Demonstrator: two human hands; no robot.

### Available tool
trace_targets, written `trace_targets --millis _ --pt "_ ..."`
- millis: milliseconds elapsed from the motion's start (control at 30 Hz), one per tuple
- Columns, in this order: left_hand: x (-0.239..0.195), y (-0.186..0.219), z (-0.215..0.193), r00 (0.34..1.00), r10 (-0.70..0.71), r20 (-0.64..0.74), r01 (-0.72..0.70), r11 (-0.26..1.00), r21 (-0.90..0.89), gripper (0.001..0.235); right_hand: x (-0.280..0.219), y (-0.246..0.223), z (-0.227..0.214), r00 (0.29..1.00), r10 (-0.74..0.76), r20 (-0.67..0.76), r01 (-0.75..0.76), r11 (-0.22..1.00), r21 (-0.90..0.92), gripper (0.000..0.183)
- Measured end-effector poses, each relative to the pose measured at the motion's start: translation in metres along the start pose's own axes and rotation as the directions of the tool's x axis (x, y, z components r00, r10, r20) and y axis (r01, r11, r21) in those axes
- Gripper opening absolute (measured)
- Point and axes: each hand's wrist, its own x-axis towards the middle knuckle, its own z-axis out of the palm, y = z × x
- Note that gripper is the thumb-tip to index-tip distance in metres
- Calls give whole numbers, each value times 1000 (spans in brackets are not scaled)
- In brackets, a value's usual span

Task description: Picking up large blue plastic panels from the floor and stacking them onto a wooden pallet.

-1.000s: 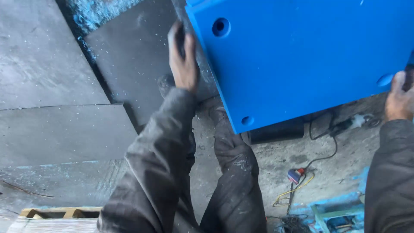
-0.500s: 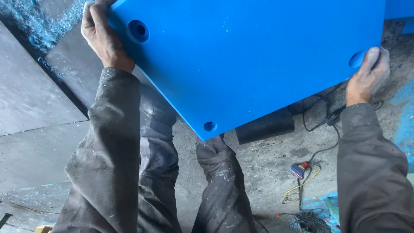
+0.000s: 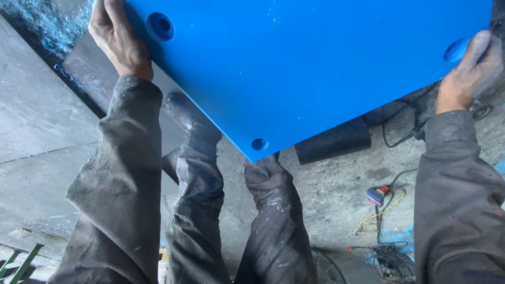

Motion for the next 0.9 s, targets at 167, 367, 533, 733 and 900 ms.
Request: trace_targets --millis 167,367,533,733,900 --pt "0 -18 -2 999 -2 -39 -4 991 -133 42 -7 -10 -7 999 -7 33 5 999 41 48" --pt "1 24 0 998 -12 55 21 984 -177 41 -73 -38 -16 979 202 22 -203 978 48 46" --pt "-3 66 13 989 -115 91 131 973 -189 44 -152 -109 -16 869 495 8 -492 861 132 48" --pt "-84 55 -30 899 -394 192 415 907 -78 55 -246 -146 -16 634 751 183 -771 632 74 52" --pt "-179 -12 -95 719 -682 135 653 729 204 68 -241 -133 -11 664 624 412 -697 716 39 64"
